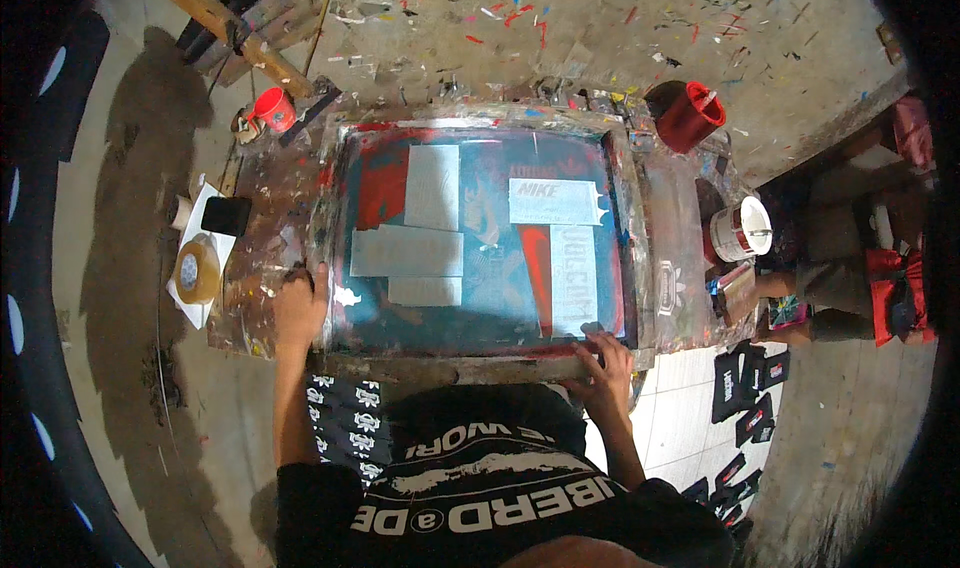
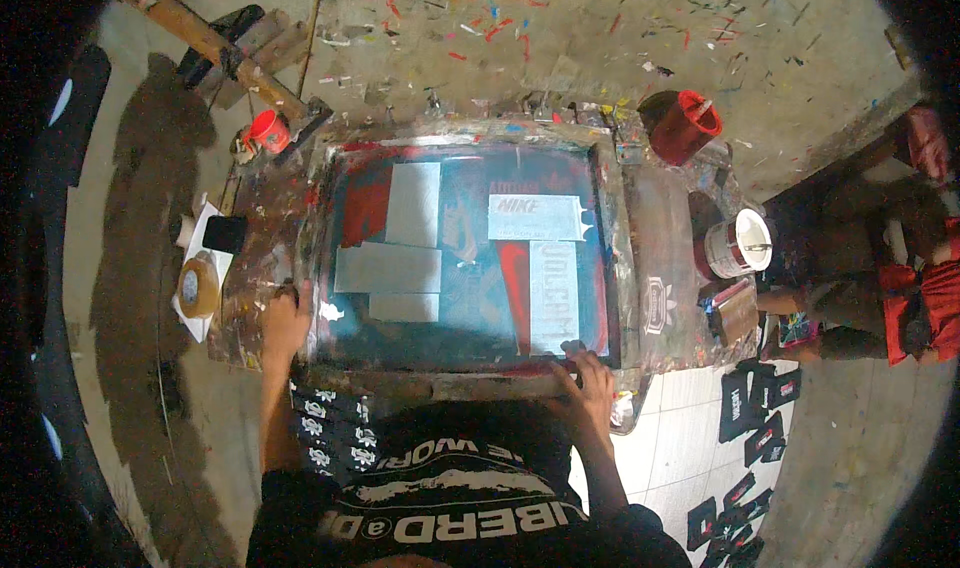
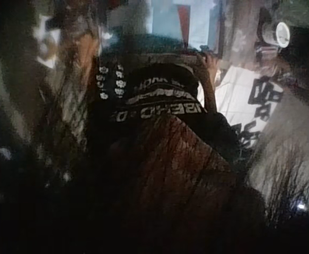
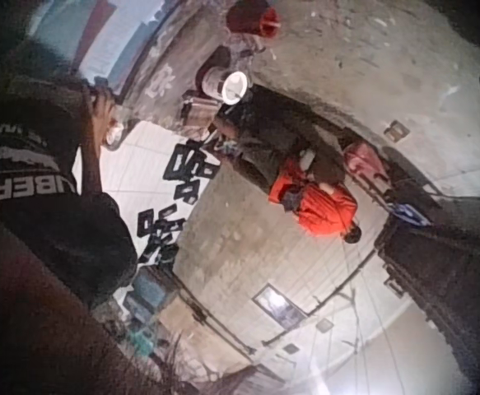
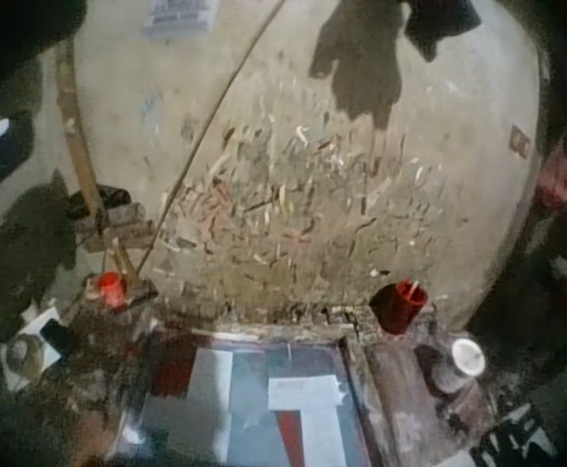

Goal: The person prepares a screen printing frame by arranging paper stencils on the mesh surface. They then secure the stencils and the frame edges using strips of clear packing tape, smoothing them down to ensure adhesion.

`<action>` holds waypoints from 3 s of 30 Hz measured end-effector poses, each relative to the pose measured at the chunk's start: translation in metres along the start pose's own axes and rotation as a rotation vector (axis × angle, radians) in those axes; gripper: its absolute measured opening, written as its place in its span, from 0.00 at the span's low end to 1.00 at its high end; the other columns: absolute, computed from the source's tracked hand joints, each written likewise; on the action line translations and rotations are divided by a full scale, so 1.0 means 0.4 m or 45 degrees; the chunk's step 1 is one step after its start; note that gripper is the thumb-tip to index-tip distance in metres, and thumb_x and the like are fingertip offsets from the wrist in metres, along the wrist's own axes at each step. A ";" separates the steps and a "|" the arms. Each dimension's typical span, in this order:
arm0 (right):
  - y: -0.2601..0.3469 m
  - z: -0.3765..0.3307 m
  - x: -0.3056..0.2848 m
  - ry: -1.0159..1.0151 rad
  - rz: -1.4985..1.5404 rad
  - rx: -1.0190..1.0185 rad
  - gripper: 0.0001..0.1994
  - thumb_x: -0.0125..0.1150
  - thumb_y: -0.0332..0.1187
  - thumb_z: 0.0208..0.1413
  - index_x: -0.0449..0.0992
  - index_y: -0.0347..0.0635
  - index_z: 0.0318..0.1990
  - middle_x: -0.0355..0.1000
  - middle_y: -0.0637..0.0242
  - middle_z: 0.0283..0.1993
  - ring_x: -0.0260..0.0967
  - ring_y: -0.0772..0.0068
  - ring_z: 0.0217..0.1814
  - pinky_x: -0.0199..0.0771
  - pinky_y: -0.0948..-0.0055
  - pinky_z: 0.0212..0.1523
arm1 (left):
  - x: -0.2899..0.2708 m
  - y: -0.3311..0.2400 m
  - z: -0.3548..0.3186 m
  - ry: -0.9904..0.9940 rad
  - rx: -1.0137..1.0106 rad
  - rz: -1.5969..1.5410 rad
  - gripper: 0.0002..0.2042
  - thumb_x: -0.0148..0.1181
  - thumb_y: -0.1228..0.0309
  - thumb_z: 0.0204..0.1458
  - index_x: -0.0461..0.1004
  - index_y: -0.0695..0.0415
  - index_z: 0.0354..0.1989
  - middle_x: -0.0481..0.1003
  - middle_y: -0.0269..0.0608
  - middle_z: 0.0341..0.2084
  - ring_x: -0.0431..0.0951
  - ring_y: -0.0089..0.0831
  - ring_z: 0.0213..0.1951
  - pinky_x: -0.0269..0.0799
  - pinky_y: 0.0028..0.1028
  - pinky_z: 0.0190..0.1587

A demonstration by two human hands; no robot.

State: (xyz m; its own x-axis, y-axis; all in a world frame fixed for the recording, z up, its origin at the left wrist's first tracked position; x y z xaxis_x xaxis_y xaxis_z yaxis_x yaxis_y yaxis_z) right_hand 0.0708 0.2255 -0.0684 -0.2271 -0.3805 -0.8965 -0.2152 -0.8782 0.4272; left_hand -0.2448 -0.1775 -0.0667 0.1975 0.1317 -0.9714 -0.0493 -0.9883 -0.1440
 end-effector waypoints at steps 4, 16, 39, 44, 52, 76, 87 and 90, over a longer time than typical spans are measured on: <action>-0.020 -0.002 0.012 -0.013 -0.013 -0.021 0.36 0.82 0.33 0.24 0.80 0.53 0.52 0.67 0.65 0.64 0.60 0.54 0.69 0.59 0.52 0.65 | -0.187 -0.294 0.002 -0.900 0.719 0.010 0.19 0.61 0.60 0.55 0.74 0.66 0.44 0.75 0.59 0.39 0.74 0.56 0.40 0.69 0.49 0.43; -0.026 -0.011 0.011 -0.006 -0.009 -0.036 0.32 0.75 0.38 0.37 0.78 0.62 0.57 0.65 0.65 0.66 0.61 0.54 0.69 0.61 0.51 0.64 | 0.083 -1.033 0.525 0.047 1.124 0.070 0.57 0.64 0.26 0.34 0.70 0.73 0.56 0.74 0.71 0.49 0.75 0.59 0.55 0.69 0.44 0.60; -0.022 0.002 0.012 0.034 0.083 -0.031 0.38 0.81 0.35 0.26 0.78 0.58 0.55 0.63 0.64 0.67 0.58 0.51 0.70 0.59 0.47 0.64 | 0.110 -1.018 0.557 0.156 1.020 0.043 0.54 0.61 0.26 0.37 0.74 0.76 0.49 0.77 0.72 0.42 0.79 0.61 0.49 0.74 0.46 0.54; -0.009 0.017 -0.011 0.121 0.121 0.015 0.36 0.82 0.39 0.32 0.78 0.55 0.56 0.62 0.60 0.68 0.56 0.49 0.71 0.57 0.46 0.67 | 0.067 -0.990 0.523 -0.319 1.289 -0.088 0.49 0.61 0.27 0.39 0.75 0.69 0.51 0.76 0.62 0.46 0.75 0.51 0.52 0.66 0.40 0.60; -0.002 0.517 -0.252 -0.052 0.200 -0.236 0.16 0.63 0.37 0.57 0.77 0.35 0.48 0.74 0.47 0.51 0.70 0.44 0.56 0.66 0.49 0.59 | 0.068 -0.835 0.528 -0.378 1.553 -0.139 0.29 0.58 0.49 0.57 0.68 0.65 0.53 0.71 0.55 0.49 0.71 0.54 0.52 0.66 0.45 0.58; -0.016 1.159 0.071 -0.213 0.355 0.051 0.19 0.66 0.48 0.56 0.81 0.37 0.37 0.79 0.48 0.32 0.79 0.49 0.37 0.75 0.57 0.39 | 0.013 -0.870 0.538 0.010 1.302 -0.339 0.52 0.72 0.36 0.36 0.61 0.67 0.59 0.74 0.61 0.51 0.72 0.58 0.55 0.68 0.48 0.59; 0.113 1.157 0.158 -0.474 -0.125 0.069 0.18 0.66 0.47 0.53 0.84 0.38 0.35 0.79 0.47 0.31 0.79 0.44 0.37 0.78 0.53 0.42 | 0.043 -0.858 0.577 -0.038 1.249 -0.285 0.40 0.76 0.56 0.39 0.65 0.60 0.60 0.71 0.55 0.58 0.70 0.52 0.60 0.67 0.45 0.62; 0.043 1.161 0.184 -0.429 -0.005 0.104 0.18 0.66 0.47 0.53 0.84 0.38 0.35 0.79 0.48 0.31 0.79 0.45 0.36 0.78 0.55 0.41 | 0.042 -0.875 0.562 -0.040 1.278 -0.337 0.35 0.73 0.63 0.40 0.68 0.59 0.59 0.71 0.54 0.58 0.70 0.50 0.60 0.65 0.44 0.64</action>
State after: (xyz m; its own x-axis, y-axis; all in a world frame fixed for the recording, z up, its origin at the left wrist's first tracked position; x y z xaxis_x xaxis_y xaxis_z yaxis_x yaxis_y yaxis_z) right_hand -0.3908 0.3172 -0.0724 -0.5240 -0.2485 -0.8147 -0.2887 -0.8480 0.4444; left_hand -0.4443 0.1878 -0.0752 0.2959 0.3518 -0.8881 -0.8036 -0.4109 -0.4305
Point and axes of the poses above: each hand's wrist, its own z-axis towards the middle knuckle, its own x-axis out of the palm, y = z × x, the point moved 8 cm from there along z, towards the middle knuckle
